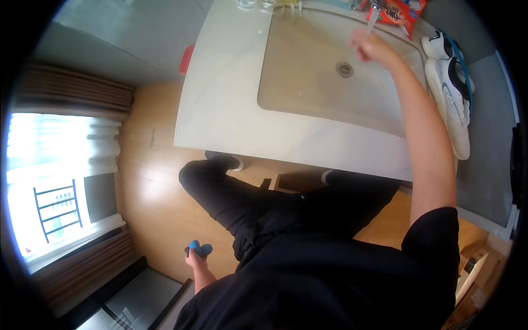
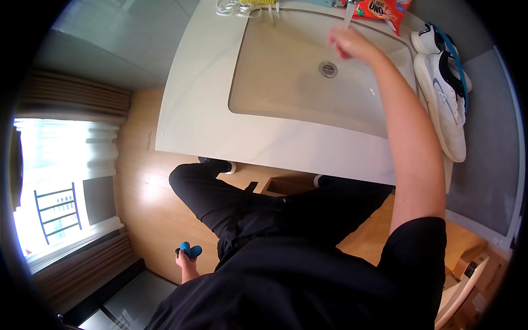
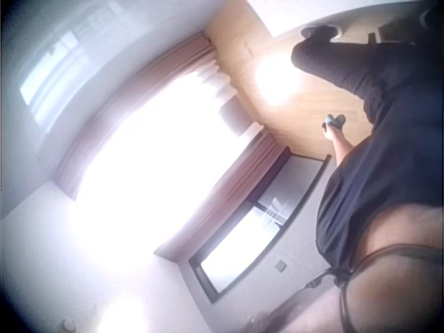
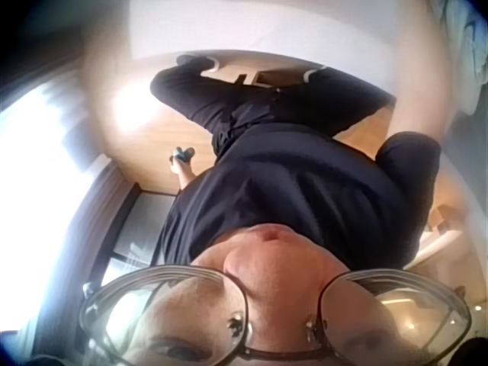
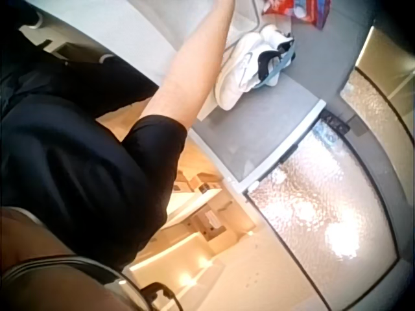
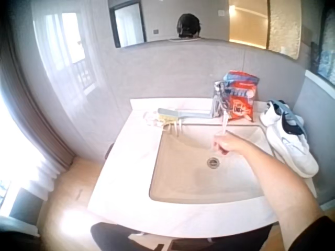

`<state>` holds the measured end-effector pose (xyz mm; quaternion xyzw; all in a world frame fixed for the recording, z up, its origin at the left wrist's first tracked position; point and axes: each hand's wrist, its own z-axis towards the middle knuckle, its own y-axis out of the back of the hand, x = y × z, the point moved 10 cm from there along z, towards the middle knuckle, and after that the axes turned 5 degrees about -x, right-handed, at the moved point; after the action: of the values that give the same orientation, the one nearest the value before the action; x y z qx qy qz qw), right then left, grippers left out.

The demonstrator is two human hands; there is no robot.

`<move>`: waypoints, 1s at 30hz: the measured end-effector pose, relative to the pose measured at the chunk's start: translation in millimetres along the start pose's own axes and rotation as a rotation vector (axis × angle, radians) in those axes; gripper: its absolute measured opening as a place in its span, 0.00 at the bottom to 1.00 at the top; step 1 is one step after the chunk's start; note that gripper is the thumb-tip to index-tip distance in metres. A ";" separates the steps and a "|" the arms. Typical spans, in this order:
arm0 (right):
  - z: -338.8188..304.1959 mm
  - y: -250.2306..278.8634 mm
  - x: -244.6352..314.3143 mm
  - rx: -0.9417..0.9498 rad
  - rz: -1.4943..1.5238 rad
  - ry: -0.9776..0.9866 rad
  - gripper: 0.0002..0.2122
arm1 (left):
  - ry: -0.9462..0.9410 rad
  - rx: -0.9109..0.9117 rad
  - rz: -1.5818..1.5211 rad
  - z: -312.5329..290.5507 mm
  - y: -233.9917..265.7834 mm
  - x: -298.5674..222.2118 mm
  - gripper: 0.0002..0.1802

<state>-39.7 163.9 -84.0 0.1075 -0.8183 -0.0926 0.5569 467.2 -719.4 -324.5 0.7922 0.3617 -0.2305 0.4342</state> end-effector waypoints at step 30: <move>-77.8 56.1 -33.7 -0.093 -1.041 0.455 0.11 | -0.022 0.066 0.054 11.3 -35.5 -7.1 0.28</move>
<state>40.6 224.7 -70.6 0.4893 -0.5119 -0.3651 0.6043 434.7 -718.9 -344.0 0.8129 0.3275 -0.2392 0.4179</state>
